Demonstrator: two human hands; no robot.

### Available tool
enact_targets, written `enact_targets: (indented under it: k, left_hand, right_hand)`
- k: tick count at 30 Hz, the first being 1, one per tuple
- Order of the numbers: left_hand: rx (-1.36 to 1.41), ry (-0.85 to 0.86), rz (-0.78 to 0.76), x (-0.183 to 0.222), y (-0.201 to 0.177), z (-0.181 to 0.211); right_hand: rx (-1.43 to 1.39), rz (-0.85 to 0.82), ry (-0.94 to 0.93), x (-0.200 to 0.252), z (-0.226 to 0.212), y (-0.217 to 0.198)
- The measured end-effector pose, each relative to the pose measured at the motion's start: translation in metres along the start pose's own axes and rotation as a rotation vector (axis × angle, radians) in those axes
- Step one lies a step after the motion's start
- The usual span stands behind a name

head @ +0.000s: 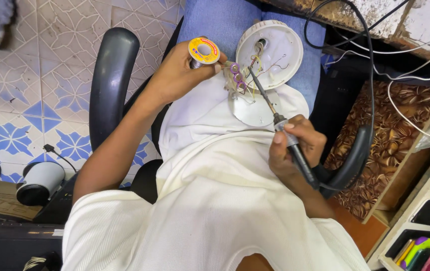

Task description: Soldering wires onto a circular electronic component using a soldering iron and solder wire.

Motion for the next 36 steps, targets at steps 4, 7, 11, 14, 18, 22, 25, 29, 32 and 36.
enact_targets:
  k: [4, 7, 11, 14, 18, 22, 25, 29, 32, 36]
  left_hand:
    - [0.017, 0.020, -0.012, 0.002, -0.003, 0.001]
    - [-0.045, -0.030, -0.010, 0.002, -0.002, 0.007]
    - [-0.048, -0.031, 0.012, 0.001, -0.003, 0.001]
    - [-0.044, -0.032, 0.021, 0.000, -0.004, 0.001]
    - [-0.048, -0.044, 0.026, 0.000, -0.002, -0.002]
    - [-0.051, -0.046, 0.040, 0.000, -0.003, 0.000]
    - [-0.072, -0.107, 0.075, -0.002, -0.001, -0.006]
    - [-0.076, -0.093, 0.076, -0.005, -0.003, -0.005]
    - [-0.070, -0.093, 0.091, -0.003, 0.000, -0.008]
    - [-0.085, -0.087, 0.085, -0.006, -0.001, -0.010]
  right_hand:
    - [0.105, -0.263, -0.013, 0.011, -0.004, 0.008]
    - [0.108, -0.244, -0.048, 0.012, -0.005, 0.011]
    - [0.111, -0.215, -0.134, 0.010, -0.003, 0.019]
    - [0.108, -0.241, -0.091, 0.009, -0.001, 0.021]
    - [0.130, -0.242, -0.126, 0.012, 0.003, 0.022]
    - [0.122, -0.276, -0.119, 0.004, -0.003, 0.024]
    - [0.030, -0.261, -0.216, -0.008, -0.009, 0.030]
    - [0.024, -0.271, -0.257, -0.009, -0.010, 0.031]
    - [0.029, -0.288, -0.267, -0.006, -0.010, 0.030]
    - [0.042, -0.295, -0.278, -0.004, -0.008, 0.031]
Point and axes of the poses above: each hand's wrist, its own x-axis away from the middle knuckle, its own y-axis out of the palm, z = x × y, the point moved 5 cm from there along -x, towards the middle knuckle, and after that the axes turned 5 degrees about -x, right-handed, at the moved point
